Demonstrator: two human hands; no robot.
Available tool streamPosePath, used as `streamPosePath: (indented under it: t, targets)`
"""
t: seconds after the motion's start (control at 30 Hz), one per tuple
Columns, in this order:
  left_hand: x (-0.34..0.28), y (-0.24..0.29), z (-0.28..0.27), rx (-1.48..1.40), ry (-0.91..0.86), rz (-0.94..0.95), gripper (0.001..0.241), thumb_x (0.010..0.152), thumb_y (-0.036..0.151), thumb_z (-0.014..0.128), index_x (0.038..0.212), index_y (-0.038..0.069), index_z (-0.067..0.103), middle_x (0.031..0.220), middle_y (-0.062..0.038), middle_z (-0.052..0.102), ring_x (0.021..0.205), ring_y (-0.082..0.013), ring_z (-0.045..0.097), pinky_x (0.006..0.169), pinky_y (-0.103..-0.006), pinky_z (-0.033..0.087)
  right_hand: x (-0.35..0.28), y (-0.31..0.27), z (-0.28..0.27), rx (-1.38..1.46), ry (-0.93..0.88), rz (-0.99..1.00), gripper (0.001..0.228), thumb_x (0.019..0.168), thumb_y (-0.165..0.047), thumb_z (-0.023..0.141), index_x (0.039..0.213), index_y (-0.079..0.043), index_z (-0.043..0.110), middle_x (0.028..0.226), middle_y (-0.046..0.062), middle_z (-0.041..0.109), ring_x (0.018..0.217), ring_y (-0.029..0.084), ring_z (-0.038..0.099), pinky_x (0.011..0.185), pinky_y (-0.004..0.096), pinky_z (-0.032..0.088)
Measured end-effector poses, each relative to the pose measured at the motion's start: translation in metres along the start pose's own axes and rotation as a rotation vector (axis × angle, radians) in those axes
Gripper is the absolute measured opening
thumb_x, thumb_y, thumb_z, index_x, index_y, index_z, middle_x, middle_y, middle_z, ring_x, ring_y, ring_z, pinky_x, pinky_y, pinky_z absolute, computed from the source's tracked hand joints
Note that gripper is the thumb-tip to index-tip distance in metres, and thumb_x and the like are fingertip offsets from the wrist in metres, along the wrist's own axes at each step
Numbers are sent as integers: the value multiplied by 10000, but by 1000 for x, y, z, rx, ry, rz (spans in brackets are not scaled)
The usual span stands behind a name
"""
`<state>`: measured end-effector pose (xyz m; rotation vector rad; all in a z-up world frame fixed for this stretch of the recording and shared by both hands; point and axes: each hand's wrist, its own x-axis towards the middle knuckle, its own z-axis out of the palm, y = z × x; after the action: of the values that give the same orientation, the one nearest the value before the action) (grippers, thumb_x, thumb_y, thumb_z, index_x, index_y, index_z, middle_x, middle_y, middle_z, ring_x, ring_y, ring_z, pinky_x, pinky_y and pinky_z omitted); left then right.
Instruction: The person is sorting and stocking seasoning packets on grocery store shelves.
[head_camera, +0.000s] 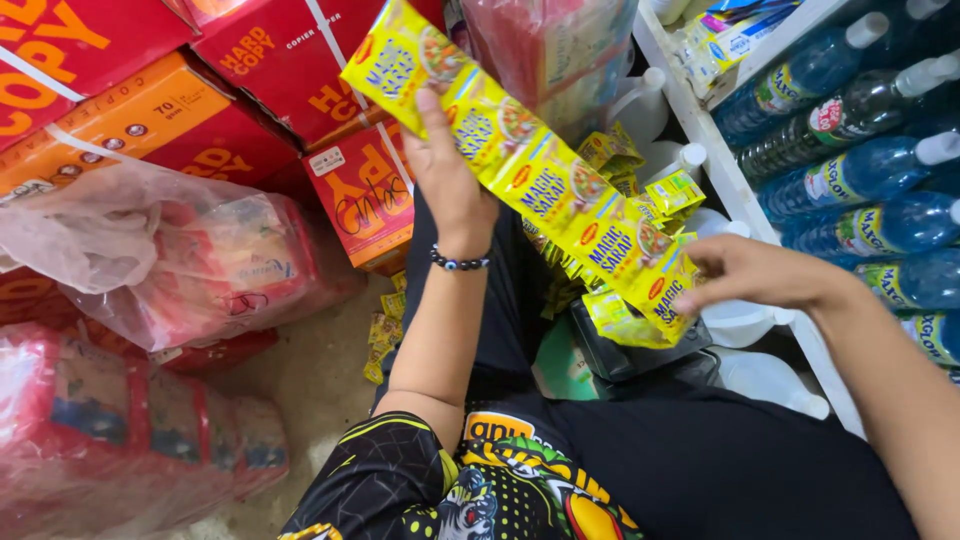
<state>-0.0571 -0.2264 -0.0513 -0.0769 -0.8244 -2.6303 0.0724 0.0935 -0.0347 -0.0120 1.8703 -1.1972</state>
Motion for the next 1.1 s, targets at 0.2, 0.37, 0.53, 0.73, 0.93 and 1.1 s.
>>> streamPosePath:
  t: [0.2, 0.37, 0.53, 0.73, 0.93, 1.1]
  targets:
    - [21, -16, -39, 130, 18, 135, 325, 1171, 276, 572, 1297, -21, 525, 1189, -125, 665, 1035, -185, 681, 924, -371, 566, -44, 6, -15, 36, 170, 68, 600, 725, -140, 859, 1276, -10, 661, 1082, 85, 775, 974, 140, 696, 849, 329, 552]
    - [1, -26, -25, 289, -17, 63, 430, 1111, 319, 586, 1385, -8, 527, 1276, -112, 668, 1108, -166, 648, 983, -330, 533, -67, 11, -21, 108, 249, -12, 533, 764, -10, 741, 1284, 6, 627, 1084, 126, 786, 958, 173, 722, 839, 351, 580]
    - [-35, -36, 0, 444, -169, -30, 471, 1111, 325, 590, 1436, -5, 506, 1332, -106, 648, 1194, -175, 627, 1039, -331, 527, -79, 3, -18, 156, 310, -238, 490, 794, 37, 709, 1280, 59, 651, 1096, 161, 784, 993, 213, 745, 880, 371, 589]
    - [-79, -61, 15, 438, -394, -222, 516, 1120, 316, 577, 1505, -10, 466, 1336, -103, 639, 1176, -159, 613, 1007, -325, 538, -73, -32, 3, 182, 477, -430, 476, 856, 42, 694, 1325, 50, 618, 1163, 131, 728, 1051, 185, 694, 922, 329, 544]
    - [-108, -69, 23, 294, -486, -412, 546, 1129, 294, 524, 1565, -3, 385, 1381, -80, 599, 1215, -162, 588, 1052, -311, 506, -56, -58, 14, 225, 570, -626, 396, 992, 20, 633, 1380, 45, 558, 1277, 90, 675, 1149, 137, 641, 1001, 276, 512]
    - [-116, -63, 34, 325, -594, -334, 538, 1185, 327, 409, 1596, -16, 358, 1468, -100, 518, 1420, -173, 470, 1230, -304, 363, -42, -82, 21, 193, 668, -661, 389, 1022, -7, 614, 1399, 1, 518, 1217, 89, 682, 1085, 119, 674, 946, 252, 553]
